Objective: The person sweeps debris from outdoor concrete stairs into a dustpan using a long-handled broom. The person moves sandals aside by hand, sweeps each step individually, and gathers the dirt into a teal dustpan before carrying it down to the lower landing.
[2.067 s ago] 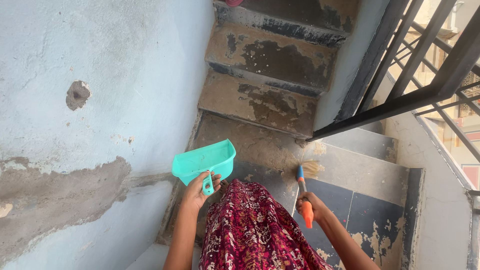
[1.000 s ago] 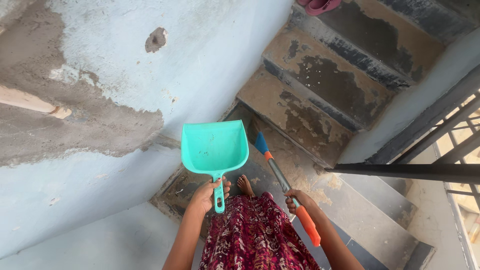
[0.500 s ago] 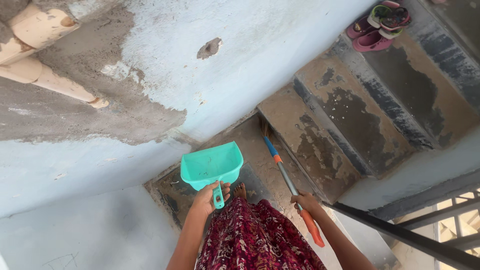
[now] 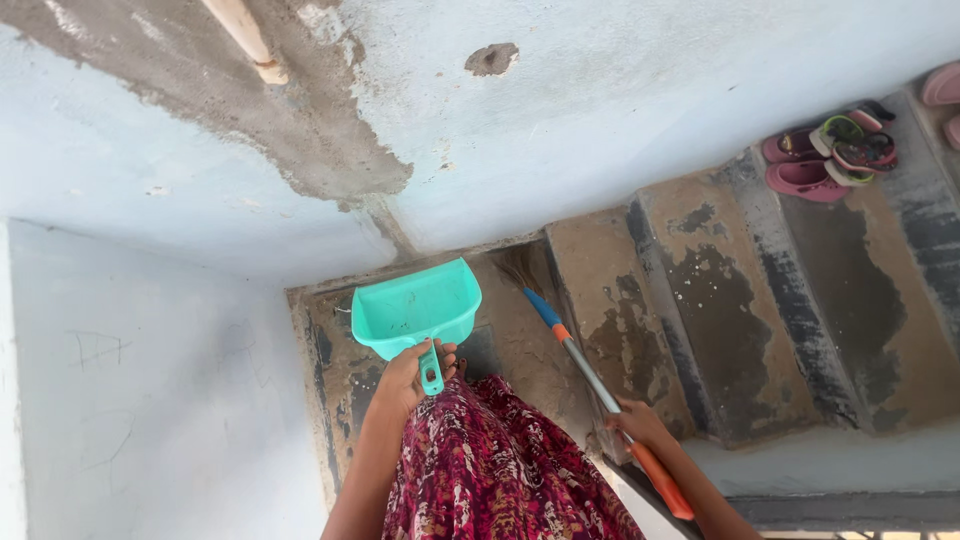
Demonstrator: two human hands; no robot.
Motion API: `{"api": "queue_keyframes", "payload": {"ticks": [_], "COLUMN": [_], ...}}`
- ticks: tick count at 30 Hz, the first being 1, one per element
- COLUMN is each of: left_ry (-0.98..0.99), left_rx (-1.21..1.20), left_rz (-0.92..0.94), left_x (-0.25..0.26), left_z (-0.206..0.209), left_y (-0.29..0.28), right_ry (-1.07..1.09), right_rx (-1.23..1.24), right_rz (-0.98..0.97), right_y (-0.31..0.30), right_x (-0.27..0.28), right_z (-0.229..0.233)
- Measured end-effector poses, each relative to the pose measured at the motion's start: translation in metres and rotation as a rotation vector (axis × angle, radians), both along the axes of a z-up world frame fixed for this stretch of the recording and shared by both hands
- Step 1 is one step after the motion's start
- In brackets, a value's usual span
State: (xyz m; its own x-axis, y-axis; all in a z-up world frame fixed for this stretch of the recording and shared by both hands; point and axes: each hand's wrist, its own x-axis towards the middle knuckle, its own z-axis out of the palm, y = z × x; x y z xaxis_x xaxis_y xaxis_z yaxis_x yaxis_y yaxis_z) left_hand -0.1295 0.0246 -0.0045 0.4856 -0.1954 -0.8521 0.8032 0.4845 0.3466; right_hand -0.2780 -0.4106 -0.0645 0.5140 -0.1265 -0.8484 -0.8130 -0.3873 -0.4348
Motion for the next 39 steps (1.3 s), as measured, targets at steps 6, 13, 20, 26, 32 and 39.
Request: {"api": "queue_keyframes", "payload": {"ticks": [6, 13, 20, 26, 32, 39], "left_ry": [-0.029, -0.017, 0.023, 0.003, 0.001, 0.018], "left_rx": [-0.022, -0.037, 0.081, 0.052, 0.086, 0.061], "left_rz": [0.145, 0.321, 0.324, 0.32, 0.286, 0.287], "left_x": [-0.072, -0.147, -0.168, -0.174, -0.171, -0.175], "left_z": [-0.006, 0.017, 0.021, 0.04, 0.044, 0.037], "left_y": [-0.024, -0.028, -0.039, -0.03, -0.03, -0.013], "right_ry": [0.075, 0.153, 0.093, 0.181, -0.083, 0.031], "right_rx": [0.196, 0.159, 0.393, 0.155, 0.117, -0.064], "right_rz": [-0.242, -0.117, -0.323, -0.108, -0.029, 0.066], "right_y": [-0.021, -0.069, -0.04, -0.065, -0.024, -0.015], "right_x": [0.009, 0.002, 0.014, -0.01, -0.003, -0.022], "right_z": [-0.019, 0.007, -0.022, 0.006, -0.021, -0.018]}}
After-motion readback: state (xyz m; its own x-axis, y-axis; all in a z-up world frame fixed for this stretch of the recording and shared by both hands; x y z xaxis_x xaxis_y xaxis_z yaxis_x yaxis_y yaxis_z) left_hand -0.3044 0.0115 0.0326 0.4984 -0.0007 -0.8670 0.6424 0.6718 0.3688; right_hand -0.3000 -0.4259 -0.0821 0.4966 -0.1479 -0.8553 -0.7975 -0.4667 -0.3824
